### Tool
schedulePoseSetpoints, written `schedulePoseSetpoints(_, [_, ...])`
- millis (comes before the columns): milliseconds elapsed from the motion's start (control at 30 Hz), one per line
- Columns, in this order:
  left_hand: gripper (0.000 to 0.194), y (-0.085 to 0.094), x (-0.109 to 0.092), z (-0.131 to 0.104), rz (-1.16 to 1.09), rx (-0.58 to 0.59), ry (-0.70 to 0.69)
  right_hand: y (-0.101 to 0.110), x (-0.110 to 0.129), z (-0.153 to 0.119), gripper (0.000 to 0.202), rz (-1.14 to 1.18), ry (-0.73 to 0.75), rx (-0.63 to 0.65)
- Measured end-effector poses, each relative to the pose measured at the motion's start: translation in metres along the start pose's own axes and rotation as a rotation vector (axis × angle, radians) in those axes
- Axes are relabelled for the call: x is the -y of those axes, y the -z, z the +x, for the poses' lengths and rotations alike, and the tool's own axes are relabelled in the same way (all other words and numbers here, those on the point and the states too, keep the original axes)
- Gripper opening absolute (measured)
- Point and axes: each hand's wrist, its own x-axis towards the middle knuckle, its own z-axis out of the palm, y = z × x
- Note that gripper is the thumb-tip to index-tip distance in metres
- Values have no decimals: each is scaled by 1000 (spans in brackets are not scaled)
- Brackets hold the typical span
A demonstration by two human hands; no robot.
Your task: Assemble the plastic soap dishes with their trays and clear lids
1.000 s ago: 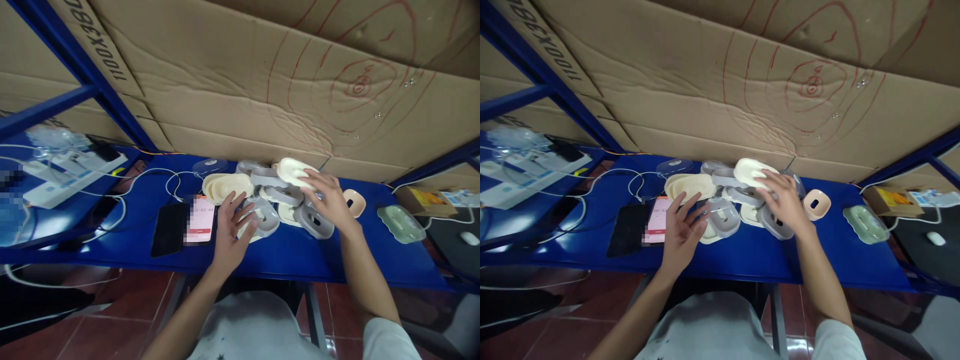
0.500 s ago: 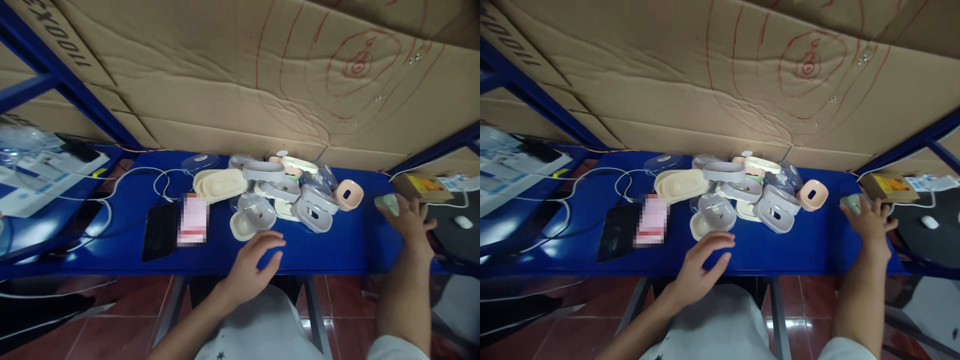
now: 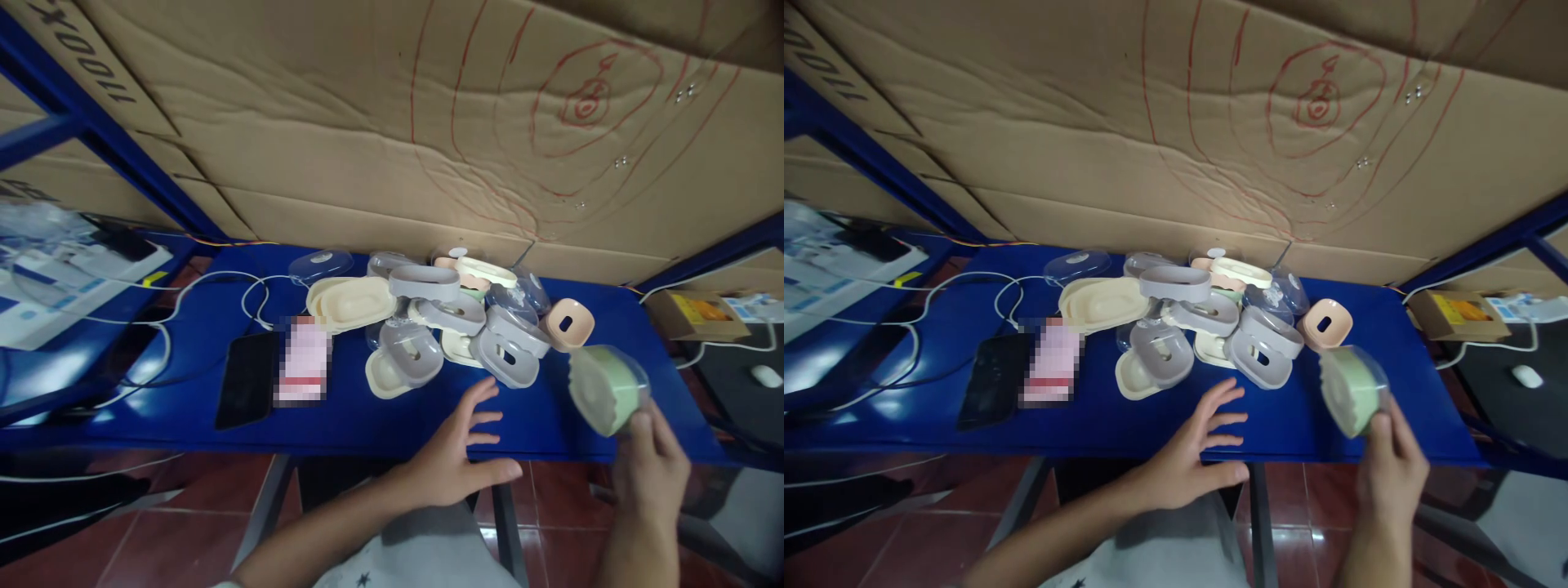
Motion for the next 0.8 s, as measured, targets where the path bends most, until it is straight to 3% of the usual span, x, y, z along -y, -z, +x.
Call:
schedulePoseSetpoints(33, [116, -5, 4, 3, -33, -10, -10, -3, 12, -26, 53, 63, 0, 41])
schedulePoseSetpoints(67, [125, -8, 6, 5, -58, -29, -36, -7, 24, -48, 51, 108, 72, 188])
schedulePoseSetpoints(133, [120, -9, 5, 11, -79, -99, -111, -16, 50, -79, 45, 253, 274, 413])
schedulePoseSetpoints(200, [106, -1, -1, 13, -50, -199, -193, -30, 75, -85, 43, 366, 401, 485])
schedulePoseSetpoints(267, [99, 13, -9, 11, 28, -309, -244, -51, 100, -68, 40, 428, 472, 471])
schedulePoseSetpoints(367, [98, 36, -20, -1, 119, -472, -285, -100, 138, -16, 37, 407, 598, 417])
schedulePoseSetpoints(467, [97, 52, -27, -18, 137, -589, -309, -161, 170, 36, 36, 264, 789, 502])
schedulePoseSetpoints(567, [97, 58, -33, -31, 130, -647, -305, -204, 190, 63, 38, 204, 846, 593])
schedulePoseSetpoints(633, [98, 60, -37, -35, 131, -675, -305, -207, 195, 61, 41, 184, 840, 581])
schedulePoseSetpoints(700, [98, 62, -40, -34, 131, -694, -319, -189, 198, 46, 40, 215, 847, 572])
schedulePoseSetpoints(733, [97, 64, -41, -32, 128, -694, -333, -175, 199, 35, 40, 246, 876, 617])
schedulePoseSetpoints(800, [98, 66, -44, -25, 119, -676, -378, -145, 204, 9, 46, 347, 1003, 883])
